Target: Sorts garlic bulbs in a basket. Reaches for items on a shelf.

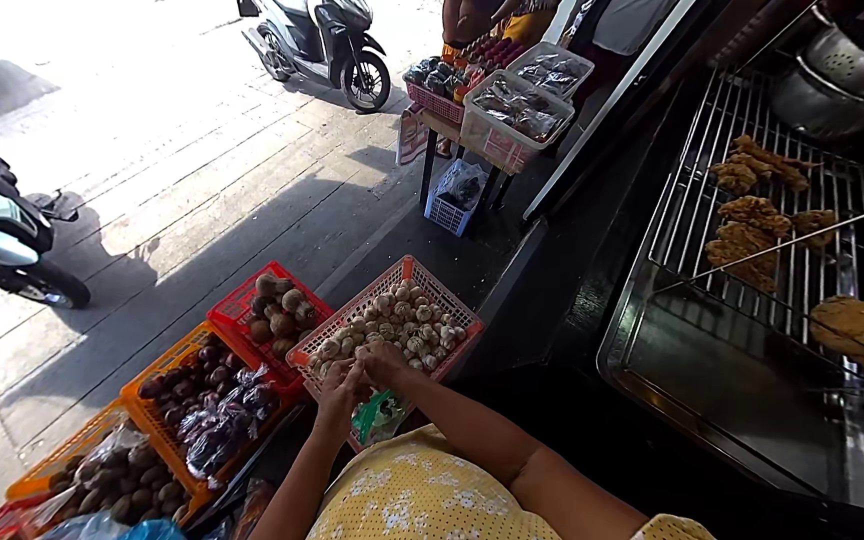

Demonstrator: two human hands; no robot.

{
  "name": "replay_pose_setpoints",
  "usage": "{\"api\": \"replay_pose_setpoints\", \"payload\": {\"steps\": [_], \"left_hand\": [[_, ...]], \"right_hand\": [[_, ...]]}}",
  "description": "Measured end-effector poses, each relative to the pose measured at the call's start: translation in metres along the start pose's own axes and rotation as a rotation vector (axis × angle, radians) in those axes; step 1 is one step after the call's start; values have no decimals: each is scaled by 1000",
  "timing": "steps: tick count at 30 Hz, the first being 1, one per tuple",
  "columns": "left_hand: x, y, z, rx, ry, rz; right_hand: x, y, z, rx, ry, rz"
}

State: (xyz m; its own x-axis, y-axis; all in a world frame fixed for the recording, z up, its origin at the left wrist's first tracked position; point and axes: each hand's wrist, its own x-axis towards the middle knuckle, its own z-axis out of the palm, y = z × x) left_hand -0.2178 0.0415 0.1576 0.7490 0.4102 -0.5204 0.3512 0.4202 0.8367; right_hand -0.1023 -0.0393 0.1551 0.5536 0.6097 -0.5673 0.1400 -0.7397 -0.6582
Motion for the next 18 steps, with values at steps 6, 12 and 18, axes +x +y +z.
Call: {"api": "replay_pose_setpoints", "payload": {"steps": [6, 12, 18], "left_hand": [[3, -2, -9, 30, -27, -32], [9, 4, -8, -30, -62, -1], [17, 7, -4, -164, 21, -64]], "right_hand": [[15, 19, 4, 189, -100, -51], [15, 30, 0, 525, -228, -11], [11, 28, 4, 519, -164, -84]]}}
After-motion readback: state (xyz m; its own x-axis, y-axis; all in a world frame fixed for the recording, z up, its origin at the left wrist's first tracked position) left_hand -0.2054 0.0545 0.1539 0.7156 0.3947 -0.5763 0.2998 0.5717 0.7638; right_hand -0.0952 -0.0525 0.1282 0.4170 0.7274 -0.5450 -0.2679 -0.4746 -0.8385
